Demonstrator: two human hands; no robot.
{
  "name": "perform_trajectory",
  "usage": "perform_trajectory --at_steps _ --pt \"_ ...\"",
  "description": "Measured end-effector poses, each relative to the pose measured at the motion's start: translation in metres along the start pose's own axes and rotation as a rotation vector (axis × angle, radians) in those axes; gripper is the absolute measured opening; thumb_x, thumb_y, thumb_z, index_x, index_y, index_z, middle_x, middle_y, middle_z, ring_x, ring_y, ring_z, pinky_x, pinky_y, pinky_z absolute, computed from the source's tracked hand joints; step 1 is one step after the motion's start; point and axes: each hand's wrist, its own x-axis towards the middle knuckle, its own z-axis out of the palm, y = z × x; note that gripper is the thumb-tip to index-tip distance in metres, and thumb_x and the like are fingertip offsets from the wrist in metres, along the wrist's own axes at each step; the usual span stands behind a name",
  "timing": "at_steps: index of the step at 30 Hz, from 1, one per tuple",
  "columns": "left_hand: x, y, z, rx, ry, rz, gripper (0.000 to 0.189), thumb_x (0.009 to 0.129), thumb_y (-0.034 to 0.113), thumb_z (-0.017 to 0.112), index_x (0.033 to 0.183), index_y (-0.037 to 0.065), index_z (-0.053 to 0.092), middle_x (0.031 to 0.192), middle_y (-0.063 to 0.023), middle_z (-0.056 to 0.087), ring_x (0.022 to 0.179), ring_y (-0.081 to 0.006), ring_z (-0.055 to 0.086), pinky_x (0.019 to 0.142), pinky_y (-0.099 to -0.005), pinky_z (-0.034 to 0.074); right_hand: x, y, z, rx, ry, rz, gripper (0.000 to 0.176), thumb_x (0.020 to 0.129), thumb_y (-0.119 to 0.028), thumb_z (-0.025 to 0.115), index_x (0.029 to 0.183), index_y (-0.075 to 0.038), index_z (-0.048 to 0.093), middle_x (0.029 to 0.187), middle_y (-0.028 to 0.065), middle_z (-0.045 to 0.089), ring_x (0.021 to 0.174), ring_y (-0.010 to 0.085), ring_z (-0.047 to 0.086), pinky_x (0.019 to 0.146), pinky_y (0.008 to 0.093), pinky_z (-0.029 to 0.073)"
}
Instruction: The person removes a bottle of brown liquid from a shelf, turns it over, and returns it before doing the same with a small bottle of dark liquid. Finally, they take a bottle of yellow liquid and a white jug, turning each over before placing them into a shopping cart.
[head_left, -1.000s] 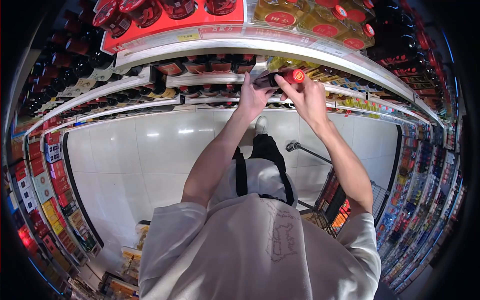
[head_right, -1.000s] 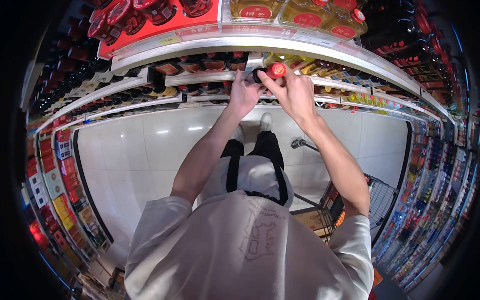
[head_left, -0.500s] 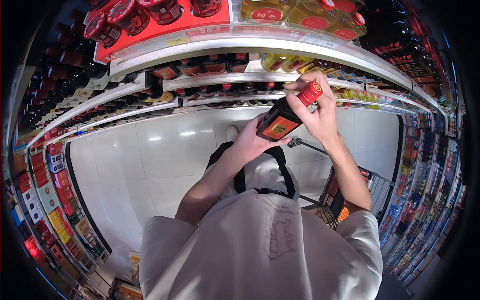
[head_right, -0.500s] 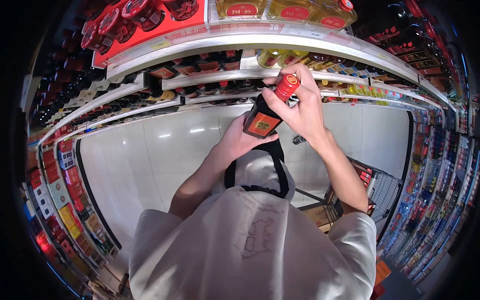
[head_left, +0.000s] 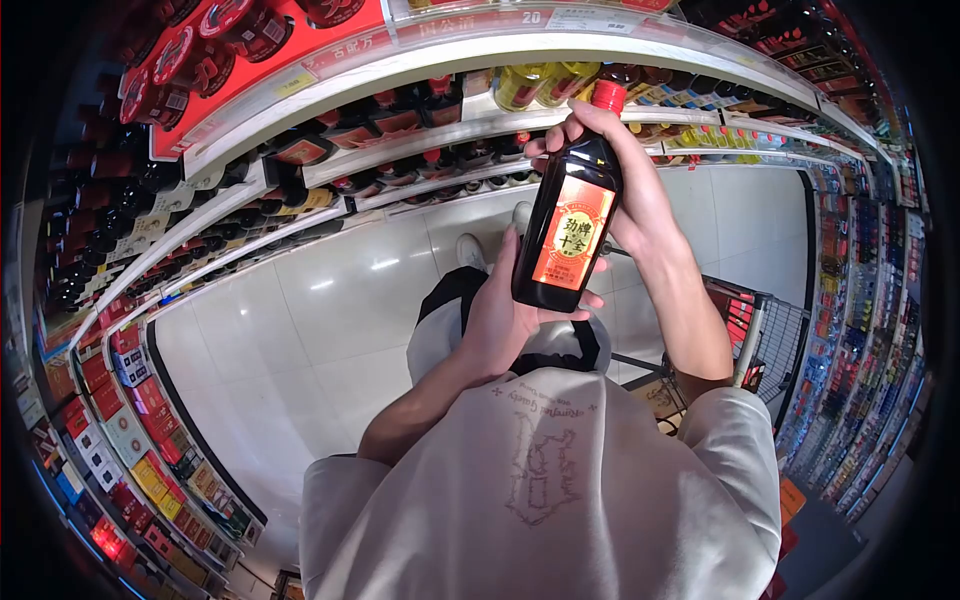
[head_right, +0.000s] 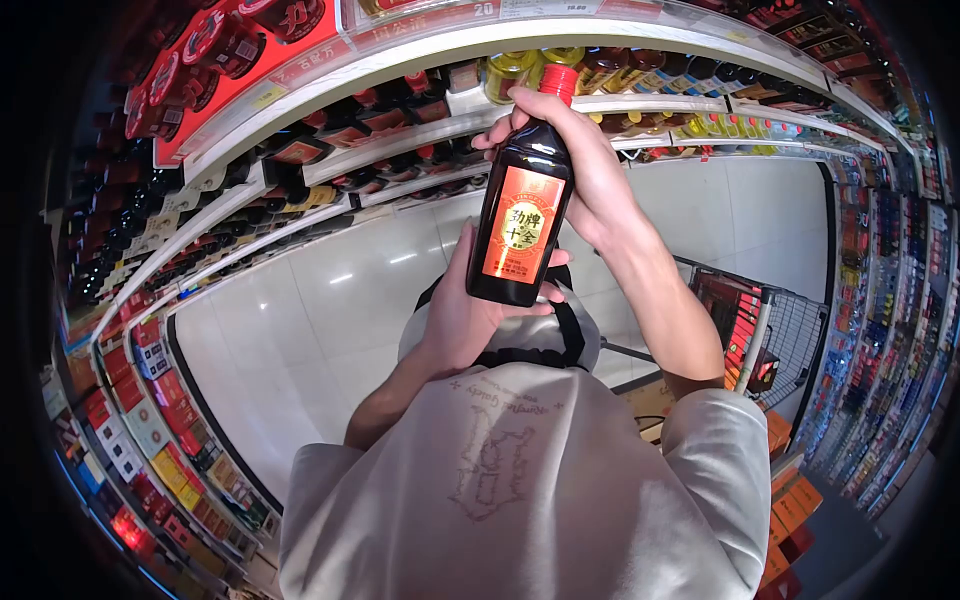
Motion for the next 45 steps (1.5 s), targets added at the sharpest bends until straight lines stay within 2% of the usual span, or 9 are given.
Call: perform_trajectory --at_steps 2,13,14,16,22,33,41,44,45 --pt "-0.004 -0.002 0.006 0.068 0.0 0.084 0.074 0.107 0.058 0.012 0.146 0.003 0.042 0.124 -0.0215 0.066 0.089 -0.0305 0.072 0.083 -0.0414 0.058 -0.002 -0.001 0.003 0.025 0.003 0.002 0.029 0.093 -0.035 0.068 0.085 -0.009 0.06 0.084 0.0082 0.069 0.092 0.0226 0.072 0.082 0.0319 0.056" --pt "-0.008 -0.011 0.003 0.021 -0.135 0.178 0.071 0.108 0.056 0.011 0.146 0.004 0.04 0.118 -0.0229 0.064 0.076 -0.0273 0.067 0.072 -0.0388 0.054 -0.015 -0.008 0.023 0.012 -0.036 -0.079 0.028 0.092 -0.033 0.068 0.085 -0.006 0.061 0.083 0.0092 0.07 0.075 0.0158 0.067 0.072 0.029 0.055" --pt "-0.008 -0.011 0.003 0.038 -0.16 0.217 0.071 0.108 0.056 0.011 0.146 0.004 0.04 0.117 -0.0233 0.064 0.075 -0.027 0.066 0.072 -0.0388 0.053 -0.017 -0.01 0.026 0.015 -0.039 -0.082 0.028 0.092 -0.033 0.068 0.085 -0.006 0.061 0.083 0.0092 0.07 0.075 0.0158 0.067 0.072 0.029 0.055" --pt "-0.009 -0.008 0.007 0.048 -0.15 0.225 0.071 0.108 0.055 0.011 0.145 0.004 0.041 0.116 -0.0236 0.064 0.076 -0.027 0.066 0.074 -0.039 0.053 -0.023 -0.018 0.03 -0.082 -0.075 -0.065 0.028 0.097 -0.03 0.062 0.082 -0.007 0.053 0.082 0.0091 0.063 0.086 0.0234 0.063 0.087 0.0358 0.05" --pt "-0.011 -0.005 0.012 0.092 -0.162 0.267 0.072 0.107 0.055 0.01 0.143 0.002 0.043 0.114 -0.0243 0.064 0.077 -0.0274 0.064 0.077 -0.0394 0.051 -0.03 -0.028 0.043 -0.23 -0.154 -0.215 0.029 0.099 -0.025 0.055 0.08 -0.003 0.051 0.082 0.0124 0.062 0.087 0.0257 0.063 0.087 0.0369 0.05" --pt "-0.013 -0.005 0.007 0.08 -0.17 0.293 0.073 0.107 0.055 0.009 0.142 0.002 0.044 0.114 -0.0242 0.065 0.077 -0.0274 0.064 0.077 -0.039 0.051 -0.027 -0.023 0.047 -0.248 -0.159 -0.218 0.027 0.097 -0.024 0.055 0.079 -0.003 0.052 0.082 0.012 0.063 0.087 0.0249 0.063 0.087 0.0368 0.05" --pt "-0.012 -0.002 0.003 0.092 -0.158 0.296 0.074 0.107 0.057 0.01 0.142 0.001 0.045 0.113 -0.0239 0.065 0.075 -0.0269 0.064 0.064 -0.0367 0.052 -0.025 -0.022 0.049 -0.287 -0.178 -0.23 0.025 0.098 -0.023 0.054 0.082 -0.003 0.053 0.083 0.0124 0.064 0.087 0.0252 0.063 0.088 0.0381 0.05" --pt "-0.011 -0.005 0.001 0.026 -0.179 0.334 0.076 0.106 0.057 0.01 0.14 -0.001 0.046 0.107 -0.0245 0.064 0.071 -0.0283 0.063 0.061 -0.0376 0.051 -0.024 -0.022 0.048 -0.316 -0.28 -0.261 0.023 0.098 -0.022 0.053 0.085 -0.003 0.052 0.084 0.0138 0.065 0.089 0.026 0.064 0.091 0.0403 0.05" --pt "-0.01 -0.006 -0.001 0.026 -0.182 0.335 0.076 0.106 0.057 0.01 0.14 -0.001 0.046 0.107 -0.0245 0.064 0.071 -0.0283 0.063 0.061 -0.0376 0.051 -0.023 -0.019 0.048 -0.289 -0.324 -0.282 0.024 0.099 -0.025 0.055 0.087 -0.003 0.057 0.085 0.0129 0.068 0.087 0.0212 0.066 0.085 0.035 0.052"
